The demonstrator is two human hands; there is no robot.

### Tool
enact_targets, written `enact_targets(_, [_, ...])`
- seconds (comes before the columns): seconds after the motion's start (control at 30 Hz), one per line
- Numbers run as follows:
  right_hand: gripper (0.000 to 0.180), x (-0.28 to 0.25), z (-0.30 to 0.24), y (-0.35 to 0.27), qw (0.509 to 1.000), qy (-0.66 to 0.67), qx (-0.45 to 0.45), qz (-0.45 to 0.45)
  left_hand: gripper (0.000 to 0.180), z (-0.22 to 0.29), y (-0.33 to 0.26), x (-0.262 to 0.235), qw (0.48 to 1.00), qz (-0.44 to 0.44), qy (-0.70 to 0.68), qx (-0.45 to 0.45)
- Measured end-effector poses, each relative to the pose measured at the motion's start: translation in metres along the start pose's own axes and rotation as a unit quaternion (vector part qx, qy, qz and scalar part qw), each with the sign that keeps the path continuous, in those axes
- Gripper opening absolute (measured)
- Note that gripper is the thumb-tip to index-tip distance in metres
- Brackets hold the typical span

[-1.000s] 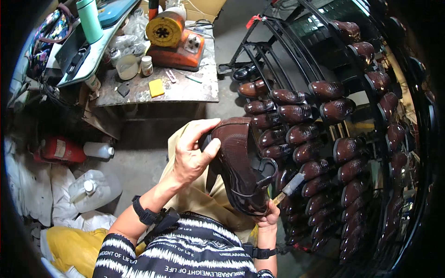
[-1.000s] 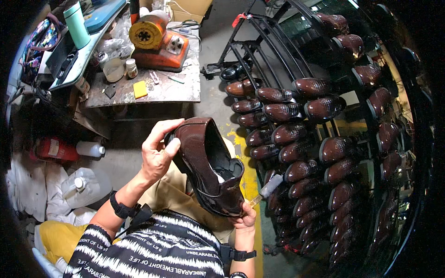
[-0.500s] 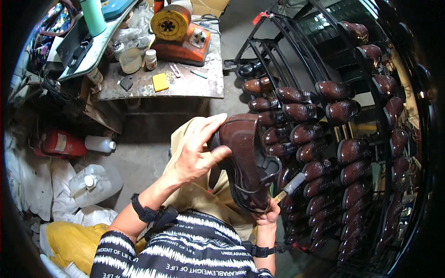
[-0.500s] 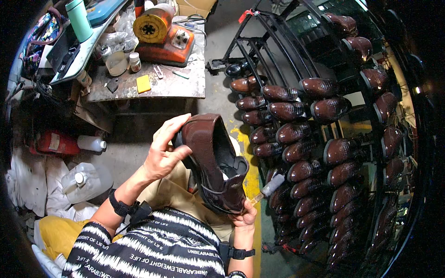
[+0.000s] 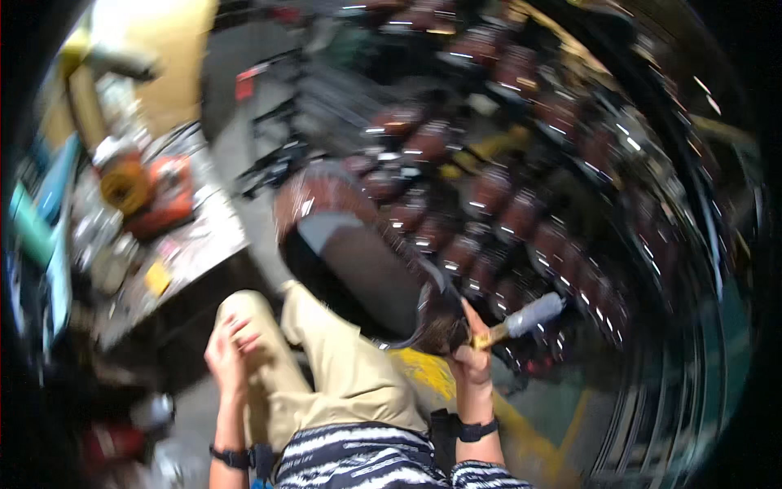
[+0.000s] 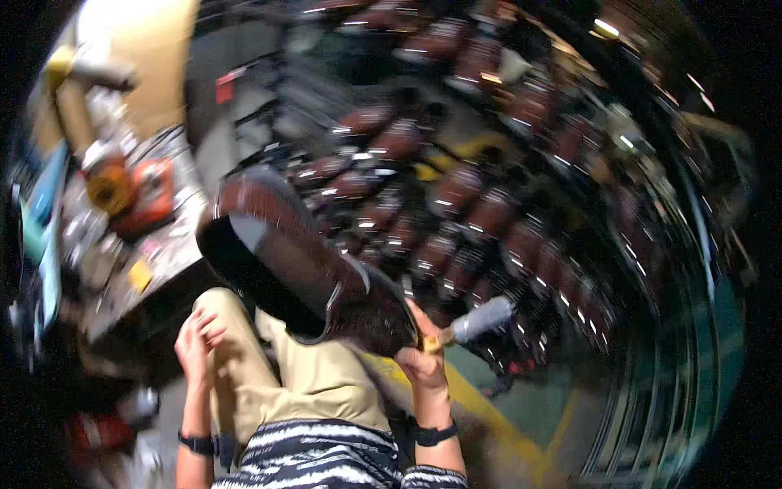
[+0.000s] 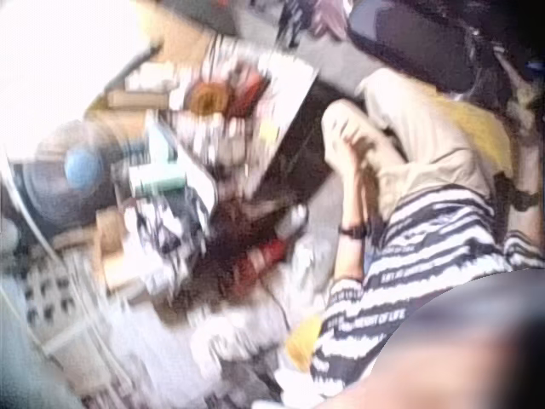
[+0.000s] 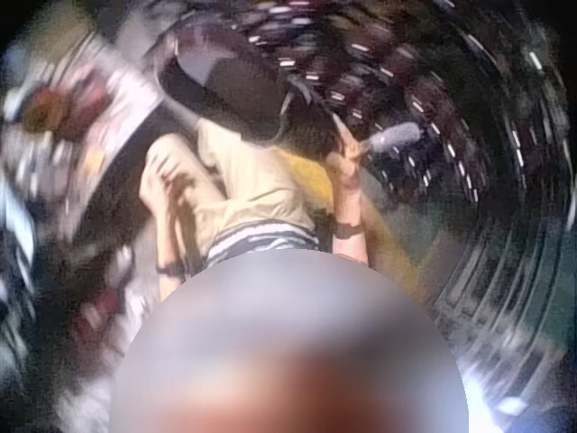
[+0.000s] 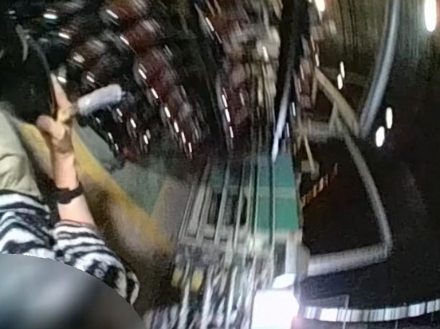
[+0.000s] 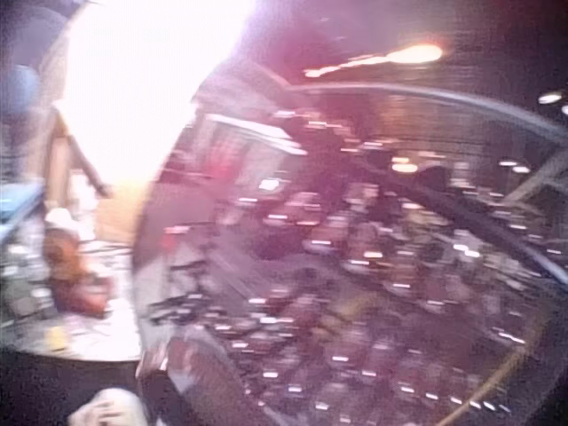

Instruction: The recorder polishes brown leather shoes using a brush in a manufacturing workshop.

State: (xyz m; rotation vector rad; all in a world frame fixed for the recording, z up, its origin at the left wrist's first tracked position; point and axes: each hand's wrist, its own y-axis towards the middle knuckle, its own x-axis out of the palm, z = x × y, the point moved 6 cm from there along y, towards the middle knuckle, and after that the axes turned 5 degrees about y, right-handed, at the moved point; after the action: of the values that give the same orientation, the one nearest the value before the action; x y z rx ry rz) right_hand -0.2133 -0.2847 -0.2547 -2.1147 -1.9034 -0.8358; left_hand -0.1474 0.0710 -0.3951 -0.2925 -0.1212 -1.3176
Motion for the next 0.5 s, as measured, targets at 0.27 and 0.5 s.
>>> enact_targets(0.27, [0.029, -0.083, -0.164, -0.044, 0.877, 0.045, -0.368, 0.305, 0.030, -0.065, 0.025, -0.037, 0.999, 0.041, 0.032, -0.017])
enact_targets(0.5, [0.034, -0.130, -0.243, -0.017, 0.773, -0.144, -0.397, 0.473, 0.029, -0.075, 0.029, -0.036, 0.998, 0.041, 0.039, 0.025])
